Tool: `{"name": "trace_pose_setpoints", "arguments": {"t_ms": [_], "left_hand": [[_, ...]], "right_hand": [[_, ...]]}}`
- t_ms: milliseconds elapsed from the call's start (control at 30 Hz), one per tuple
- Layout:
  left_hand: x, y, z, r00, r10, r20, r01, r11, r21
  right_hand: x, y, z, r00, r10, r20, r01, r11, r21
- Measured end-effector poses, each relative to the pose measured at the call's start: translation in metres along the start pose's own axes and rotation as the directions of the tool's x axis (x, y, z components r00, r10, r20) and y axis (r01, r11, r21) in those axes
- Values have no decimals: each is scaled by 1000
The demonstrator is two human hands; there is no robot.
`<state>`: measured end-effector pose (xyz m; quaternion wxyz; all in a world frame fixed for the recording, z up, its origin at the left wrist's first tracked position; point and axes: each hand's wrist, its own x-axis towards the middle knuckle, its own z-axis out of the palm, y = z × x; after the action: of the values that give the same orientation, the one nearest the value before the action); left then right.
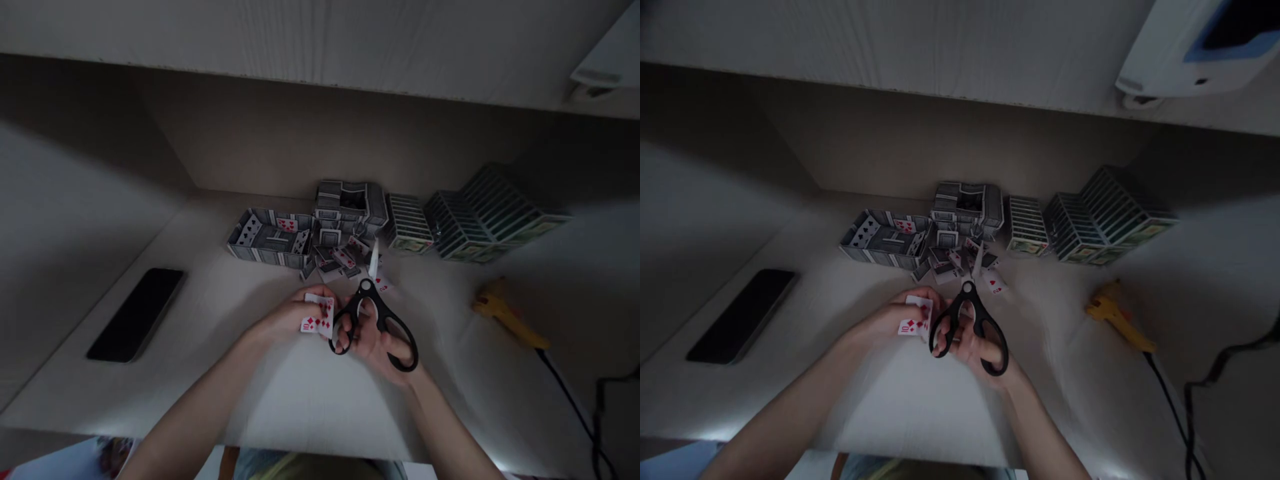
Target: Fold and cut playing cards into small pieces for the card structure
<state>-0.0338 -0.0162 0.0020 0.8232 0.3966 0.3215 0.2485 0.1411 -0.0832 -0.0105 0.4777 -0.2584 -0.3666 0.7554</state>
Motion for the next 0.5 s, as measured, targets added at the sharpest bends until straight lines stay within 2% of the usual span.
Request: {"name": "trace_pose_setpoints", "arguments": {"t_ms": [133,233,300,400,500], "left_hand": [[-6,3,-1,978,-145,149,141,989,38],[-10,5,0,931,-200,304,206,978,15],[-12,6,2,901,-230,367,242,970,13],[-13,6,4,888,-267,374,285,959,9],[-11,7,1,899,-291,328,311,950,-9]], "right_hand": [[0,-2,-1,999,-50,-5,49,993,-104],[-1,-1,3,996,-77,43,80,994,-69],[-1,0,7,994,-88,60,89,996,-8],[-2,2,14,992,-120,41,118,991,60],[-2,2,16,993,-116,-35,118,990,77]]}}
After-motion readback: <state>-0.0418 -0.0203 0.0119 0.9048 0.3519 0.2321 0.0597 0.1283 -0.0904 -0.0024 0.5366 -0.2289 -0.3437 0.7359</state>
